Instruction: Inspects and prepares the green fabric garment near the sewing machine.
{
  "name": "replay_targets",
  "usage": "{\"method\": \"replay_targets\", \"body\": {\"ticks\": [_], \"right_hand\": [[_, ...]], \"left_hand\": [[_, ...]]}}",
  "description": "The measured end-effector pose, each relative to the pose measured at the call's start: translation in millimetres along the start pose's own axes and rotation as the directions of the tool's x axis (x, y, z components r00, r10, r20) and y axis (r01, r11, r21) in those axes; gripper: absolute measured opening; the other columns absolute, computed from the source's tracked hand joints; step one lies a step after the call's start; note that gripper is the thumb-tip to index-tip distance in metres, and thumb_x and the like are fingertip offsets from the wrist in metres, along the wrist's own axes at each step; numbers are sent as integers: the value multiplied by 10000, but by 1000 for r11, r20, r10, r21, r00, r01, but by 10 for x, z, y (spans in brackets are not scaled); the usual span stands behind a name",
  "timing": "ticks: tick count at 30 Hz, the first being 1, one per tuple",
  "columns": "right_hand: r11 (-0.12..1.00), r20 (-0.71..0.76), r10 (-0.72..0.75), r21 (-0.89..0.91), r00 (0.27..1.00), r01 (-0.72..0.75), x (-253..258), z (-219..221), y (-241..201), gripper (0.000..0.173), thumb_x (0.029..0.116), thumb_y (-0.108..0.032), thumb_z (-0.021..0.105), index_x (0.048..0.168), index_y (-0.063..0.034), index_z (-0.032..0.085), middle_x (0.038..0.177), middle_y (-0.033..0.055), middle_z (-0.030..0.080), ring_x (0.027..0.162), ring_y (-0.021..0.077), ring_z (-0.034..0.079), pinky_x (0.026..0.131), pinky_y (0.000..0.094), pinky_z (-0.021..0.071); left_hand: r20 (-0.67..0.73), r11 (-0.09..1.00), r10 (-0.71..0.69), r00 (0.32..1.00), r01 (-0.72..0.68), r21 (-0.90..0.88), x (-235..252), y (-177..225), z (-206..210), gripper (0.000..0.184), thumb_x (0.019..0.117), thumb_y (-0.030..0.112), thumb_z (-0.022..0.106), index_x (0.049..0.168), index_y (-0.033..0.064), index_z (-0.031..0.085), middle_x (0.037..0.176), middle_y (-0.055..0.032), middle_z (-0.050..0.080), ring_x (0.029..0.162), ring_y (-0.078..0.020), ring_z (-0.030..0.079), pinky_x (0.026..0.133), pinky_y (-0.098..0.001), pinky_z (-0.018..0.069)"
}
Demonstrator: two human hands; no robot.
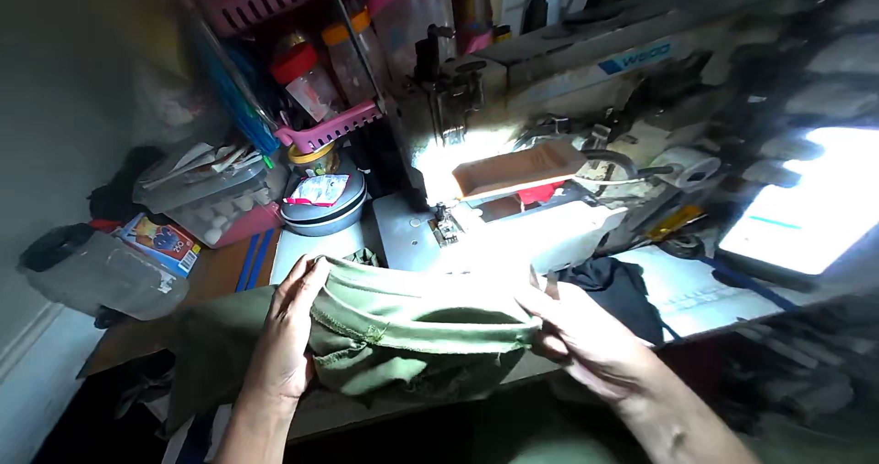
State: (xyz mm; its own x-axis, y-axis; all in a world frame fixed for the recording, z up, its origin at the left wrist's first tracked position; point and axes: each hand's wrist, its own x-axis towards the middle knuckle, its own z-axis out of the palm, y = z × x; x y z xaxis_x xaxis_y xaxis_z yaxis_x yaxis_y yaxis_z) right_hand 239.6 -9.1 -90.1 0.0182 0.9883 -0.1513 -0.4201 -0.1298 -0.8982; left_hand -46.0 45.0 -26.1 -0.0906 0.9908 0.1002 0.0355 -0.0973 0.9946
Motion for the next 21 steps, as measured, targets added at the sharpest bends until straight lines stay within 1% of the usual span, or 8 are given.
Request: {"method": "replay_targets", "body": {"ticks": [5, 10, 13, 15, 17, 19, 20, 21], "right_hand": [[993, -63, -68, -103, 996, 62, 41, 26, -78, 161, 1040, -182, 543, 922, -115, 629, 635, -13, 577, 443, 3, 443, 423, 137, 386], [986, -78, -85, -152, 993, 72, 77, 50, -156, 208, 1062, -194, 522, 917, -111, 647, 631, -1, 584, 440, 7, 448, 426, 132, 398], [986, -80, -97, -147, 992, 85, 101, 145, -177, 237, 1074, -218, 507, 912, -118, 648, 623, 2, 575, 420, 15, 423, 394, 141, 378], [986, -62, -98, -144, 993, 89, 115, 322, -182, 270, 1073, -274, 515, 897, -125, 654, 612, -9, 579, 436, 26, 466, 403, 172, 420], [991, 79, -84, -93, 993, 91, 31, 682, -252, 250, 1056, -288, 505, 891, -150, 633, 613, -30, 598, 469, 24, 520, 441, 177, 460], [979, 364, -148, -74, 919, 187, -13, 903, -254, 221, 1031, -419, 574, 975, -223, 658, 669, -66, 616, 521, -16, 539, 507, 137, 476], [965, 456, -179, -90, 872, 245, 9, 947, -227, 227, 1034, -425, 558, 1033, -243, 694, 689, -83, 624, 523, -42, 511, 510, 117, 444], [934, 518, -209, -145, 829, 326, 63, 949, -176, 249, 1062, -382, 498, 1119, -246, 698, 753, -99, 649, 537, -62, 499, 511, 104, 431]], "left_hand": [[4, 994, 100, 995, -99, -49, 23, -40, -110, 262, 1074, 198, 461, 1045, 152, 717, 958, 18, 720, 896, -59, 691, 804, -246, 597], [41, 981, 166, 985, -162, -104, 33, 11, -118, 257, 1077, 221, 466, 1028, 199, 717, 956, 61, 714, 893, -25, 684, 799, -226, 596], [87, 963, 268, 959, -266, -38, -14, 5, -98, 227, 1077, 277, 482, 1059, 230, 703, 956, 97, 701, 877, -3, 672, 779, -203, 588], [273, 889, 371, 888, -424, 170, -104, -100, -48, 224, 1034, 382, 569, 1204, 250, 630, 1044, 125, 675, 939, 14, 651, 828, -201, 571], [481, 683, 355, 802, -573, 452, -235, -207, 69, 548, 921, 507, 696, 1355, 189, 593, 1227, 62, 665, 1123, -64, 636, 969, -332, 558], [488, 466, 334, 807, -591, 658, -295, -193, 26, 425, 861, 367, 757, 1213, 135, 703, 1099, -33, 728, 1023, -221, 692, 873, -526, 554], [440, 438, 335, 833, -551, 710, -260, -98, -135, 299, 845, 233, 748, 1116, 107, 725, 1008, -60, 729, 941, -250, 702, 808, -550, 557], [355, 454, 350, 867, -488, 745, -205, 48, -379, 252, 861, 137, 721, 1104, 70, 726, 991, -81, 732, 911, -239, 714, 787, -532, 580]]}}
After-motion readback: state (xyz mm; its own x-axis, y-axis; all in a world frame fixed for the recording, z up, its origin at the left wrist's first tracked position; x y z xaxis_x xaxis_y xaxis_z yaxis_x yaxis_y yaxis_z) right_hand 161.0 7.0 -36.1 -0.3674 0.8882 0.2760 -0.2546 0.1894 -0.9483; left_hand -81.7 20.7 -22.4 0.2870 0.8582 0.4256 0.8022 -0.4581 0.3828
